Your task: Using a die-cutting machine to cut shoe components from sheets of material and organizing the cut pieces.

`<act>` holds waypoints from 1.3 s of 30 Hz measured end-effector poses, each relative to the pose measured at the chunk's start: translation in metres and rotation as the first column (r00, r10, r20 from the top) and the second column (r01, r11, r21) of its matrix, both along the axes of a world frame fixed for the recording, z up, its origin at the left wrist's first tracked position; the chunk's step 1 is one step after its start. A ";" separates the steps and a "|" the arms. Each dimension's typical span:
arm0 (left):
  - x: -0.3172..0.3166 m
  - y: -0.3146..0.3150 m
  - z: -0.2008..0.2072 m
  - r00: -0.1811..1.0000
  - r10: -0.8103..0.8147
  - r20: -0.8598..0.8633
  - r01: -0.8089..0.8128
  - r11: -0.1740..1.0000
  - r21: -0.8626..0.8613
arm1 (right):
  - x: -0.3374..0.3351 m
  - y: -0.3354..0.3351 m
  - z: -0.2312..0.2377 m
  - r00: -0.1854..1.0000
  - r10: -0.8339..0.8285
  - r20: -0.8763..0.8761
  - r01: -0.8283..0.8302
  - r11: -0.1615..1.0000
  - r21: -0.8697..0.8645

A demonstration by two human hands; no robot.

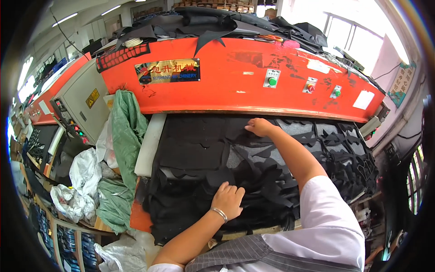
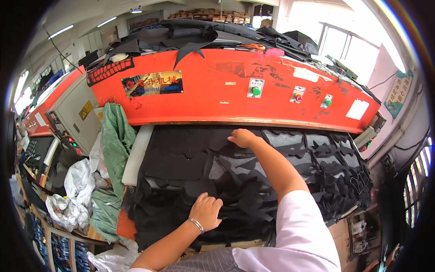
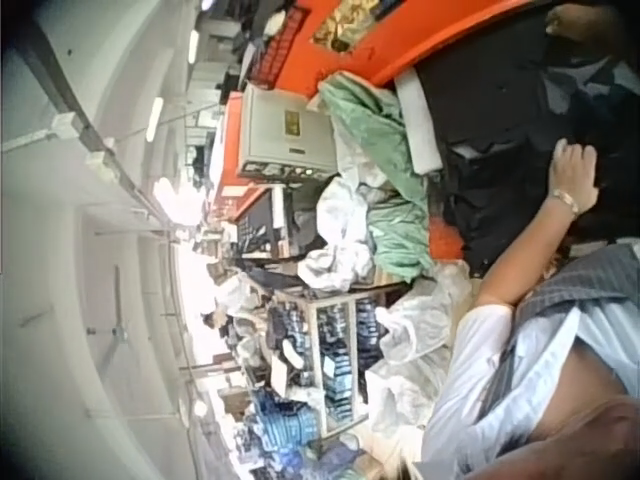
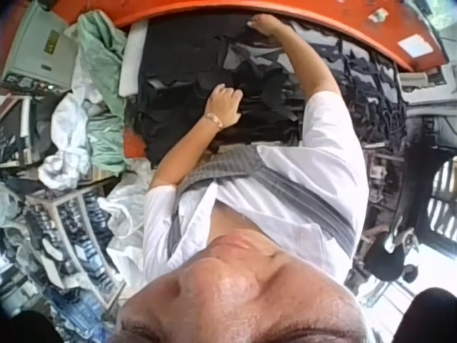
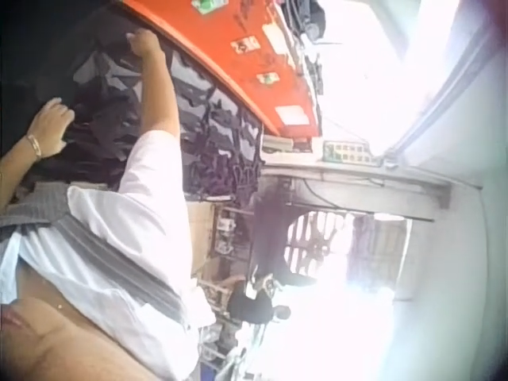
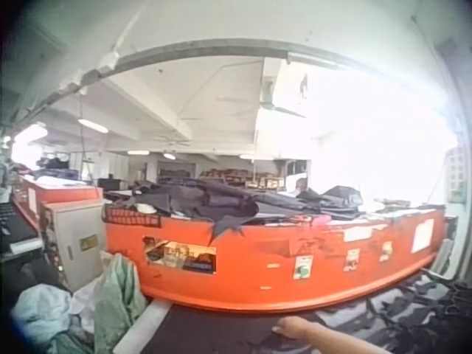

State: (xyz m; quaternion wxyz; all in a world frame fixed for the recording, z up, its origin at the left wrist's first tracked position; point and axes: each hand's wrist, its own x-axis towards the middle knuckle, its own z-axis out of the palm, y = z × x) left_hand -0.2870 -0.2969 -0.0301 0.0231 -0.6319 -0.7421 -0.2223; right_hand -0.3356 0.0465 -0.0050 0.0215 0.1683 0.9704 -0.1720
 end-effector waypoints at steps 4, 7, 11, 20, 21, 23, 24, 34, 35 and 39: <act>-0.025 -0.029 0.019 0.953 0.104 0.285 -0.106 0.994 -0.008 | -0.019 0.023 -0.056 0.976 -0.177 -0.128 0.198 0.963 0.181; -0.040 -0.088 0.042 0.679 0.549 0.487 -0.482 0.834 -0.268 | -0.050 -0.011 -0.053 0.994 -0.092 -0.057 0.106 0.938 0.329; -0.077 -0.164 0.023 0.281 0.189 0.941 -0.643 0.765 0.038 | -0.039 -0.005 -0.046 0.968 -0.072 -0.241 0.118 0.977 0.180; -0.105 -0.214 0.102 0.722 0.539 0.435 -0.638 0.761 0.117 | -0.064 0.171 -0.178 0.949 -0.045 -0.312 0.107 0.977 0.184; -0.115 -0.199 0.110 0.715 0.546 0.437 -0.645 0.756 0.110 | -0.074 0.179 -0.190 0.951 -0.039 -0.306 0.098 0.979 0.180; -0.131 -0.160 0.132 0.822 0.477 0.311 -0.335 0.847 -0.413 | -0.091 0.179 -0.200 0.925 0.037 -0.379 0.048 0.976 0.211; -0.146 -0.138 0.126 0.879 0.403 0.256 -0.242 0.839 -0.488 | -0.090 0.183 -0.207 0.927 0.030 -0.374 0.056 0.975 0.217; -0.247 0.030 0.027 0.925 0.366 0.102 -0.033 0.345 -0.938 | -0.073 0.173 -0.199 0.888 0.045 -0.457 0.113 0.943 0.312; -0.252 0.030 0.021 0.939 0.332 0.086 -0.010 0.277 -0.961 | -0.078 0.160 -0.196 0.890 0.042 -0.454 0.109 0.948 0.301; -0.257 0.037 0.023 0.950 0.311 0.007 -0.059 0.203 -0.977 | -0.078 0.129 -0.173 0.982 -0.131 -0.134 0.164 0.946 0.278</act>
